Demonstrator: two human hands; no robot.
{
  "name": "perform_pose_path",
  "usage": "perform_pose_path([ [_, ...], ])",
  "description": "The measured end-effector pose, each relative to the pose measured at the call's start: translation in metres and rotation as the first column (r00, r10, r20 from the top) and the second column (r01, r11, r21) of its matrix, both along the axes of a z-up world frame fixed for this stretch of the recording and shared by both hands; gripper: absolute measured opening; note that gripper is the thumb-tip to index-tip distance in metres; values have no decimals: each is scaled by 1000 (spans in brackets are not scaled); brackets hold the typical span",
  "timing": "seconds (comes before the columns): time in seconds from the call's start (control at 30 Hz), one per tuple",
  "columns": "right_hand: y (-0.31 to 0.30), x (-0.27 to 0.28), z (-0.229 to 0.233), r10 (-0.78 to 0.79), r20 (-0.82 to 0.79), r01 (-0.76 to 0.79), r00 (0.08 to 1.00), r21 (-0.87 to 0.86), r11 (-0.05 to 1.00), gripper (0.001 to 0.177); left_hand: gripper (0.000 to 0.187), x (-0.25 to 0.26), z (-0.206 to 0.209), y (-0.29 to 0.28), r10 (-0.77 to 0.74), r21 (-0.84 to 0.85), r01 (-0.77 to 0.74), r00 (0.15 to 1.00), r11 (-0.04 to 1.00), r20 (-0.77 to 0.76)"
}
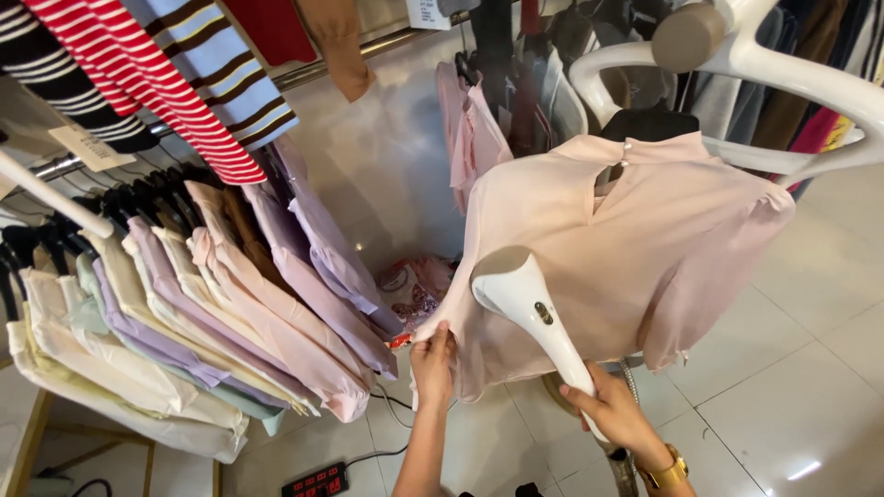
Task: Using a handheld garment steamer to remove wrinkles from a purple blouse hanging on a display rack.
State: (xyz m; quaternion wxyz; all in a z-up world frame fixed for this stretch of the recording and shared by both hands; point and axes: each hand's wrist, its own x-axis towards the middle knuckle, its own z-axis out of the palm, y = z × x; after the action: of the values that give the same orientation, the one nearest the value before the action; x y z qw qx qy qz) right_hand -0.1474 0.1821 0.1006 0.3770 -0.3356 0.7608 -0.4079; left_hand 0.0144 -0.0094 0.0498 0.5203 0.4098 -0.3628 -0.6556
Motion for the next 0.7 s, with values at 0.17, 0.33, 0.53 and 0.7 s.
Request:
perform_pose_path([
  [0.17,4,0,-8,-32,31,31,999,40,999,41,34,19,28,-16,78,-59,-59,904,997,421],
  [0.33,-4,10,6,-130,100,147,986,-183,972,25,15,30,60,-20,101,-268,18,899,963,425],
  [0.53,-16,26,-56,239,-138,-252,961,-80,964,27,44,40,71,-23,143,-319,4,889,948,436],
  [0.7,-10,37,-43,165,-55,-160,985,85,983,21,54,58,79,-38,249,-435,-4,824,901,509],
])
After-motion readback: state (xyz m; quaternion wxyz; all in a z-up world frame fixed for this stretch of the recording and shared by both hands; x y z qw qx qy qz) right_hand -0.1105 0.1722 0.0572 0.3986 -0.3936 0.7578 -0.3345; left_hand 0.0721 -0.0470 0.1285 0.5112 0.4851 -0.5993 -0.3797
